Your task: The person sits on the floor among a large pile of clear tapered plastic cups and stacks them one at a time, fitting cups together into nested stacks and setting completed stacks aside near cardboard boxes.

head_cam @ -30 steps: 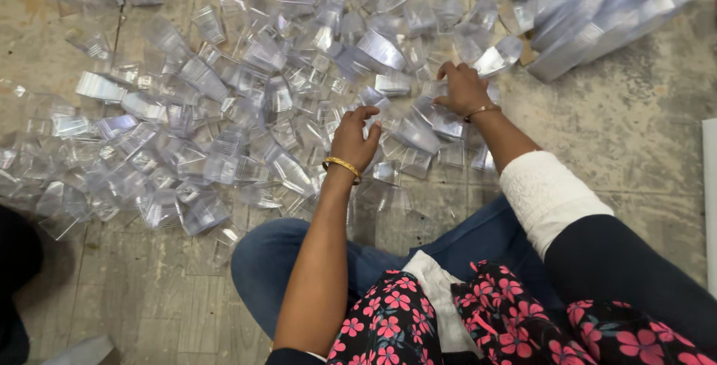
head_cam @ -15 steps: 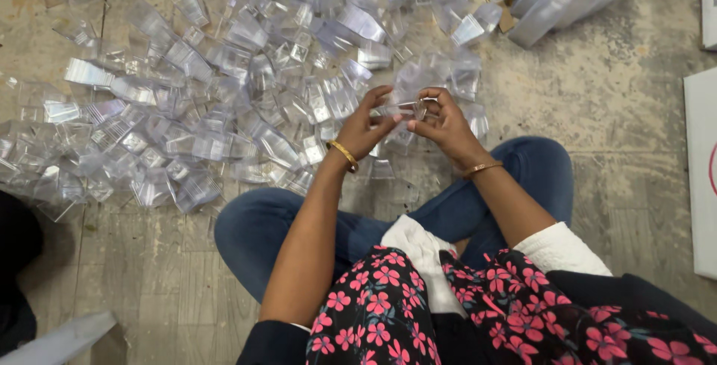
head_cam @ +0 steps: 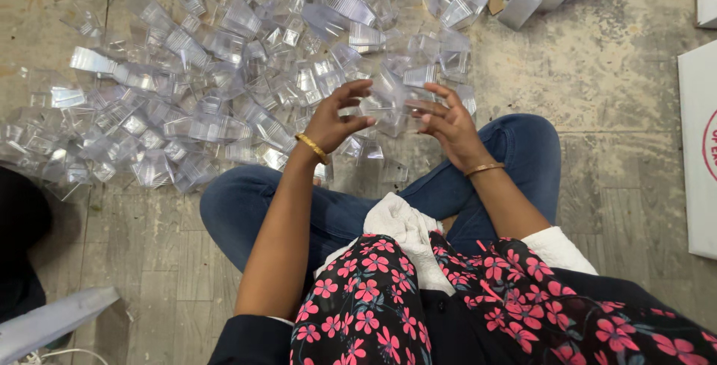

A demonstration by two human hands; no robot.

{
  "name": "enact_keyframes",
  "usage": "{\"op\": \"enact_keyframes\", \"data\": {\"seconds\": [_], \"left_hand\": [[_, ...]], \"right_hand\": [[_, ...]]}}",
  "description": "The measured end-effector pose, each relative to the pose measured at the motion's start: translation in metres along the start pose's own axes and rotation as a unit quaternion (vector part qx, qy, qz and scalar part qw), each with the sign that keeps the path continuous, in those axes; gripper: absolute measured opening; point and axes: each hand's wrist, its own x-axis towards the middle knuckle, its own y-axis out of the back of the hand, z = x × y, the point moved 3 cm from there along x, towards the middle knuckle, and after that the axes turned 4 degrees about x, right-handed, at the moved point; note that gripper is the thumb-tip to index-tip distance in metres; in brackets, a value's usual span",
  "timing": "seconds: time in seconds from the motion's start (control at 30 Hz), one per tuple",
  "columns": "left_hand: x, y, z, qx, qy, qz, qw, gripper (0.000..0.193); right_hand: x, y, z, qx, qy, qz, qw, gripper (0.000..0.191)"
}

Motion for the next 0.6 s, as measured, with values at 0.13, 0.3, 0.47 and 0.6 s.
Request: {"op": "enact_keyframes", "data": {"seconds": [0.13, 0.3, 0.47, 0.6], "left_hand": [[-0.014, 0.005, 0.012, -0.084, -0.004, 0.017, 0.996, 0.078], [-0.021, -0.007, 0.012, -0.061, -0.029, 0.031, 0.997, 0.079], [-0.012, -0.013, 0.006, 0.043, -0.014, 0.056, 0.997, 0.077], [-0.007, -0.018, 0.002, 0.067, 0.003, 0.023, 0.998, 0.076]], "right_hand": [[-0.007, 0.008, 0.009, -0.021, -0.005, -0.005, 1.000, 0.084], [-0.007, 0.004, 0.016, -0.119, 0.050, -0.048, 0.991, 0.082], [-0.007, -0.002, 0.020, -0.172, 0.064, -0.067, 0.981, 0.082], [-0.004, -0.002, 0.024, -0.160, 0.049, -0.062, 0.984, 0.082]]}}
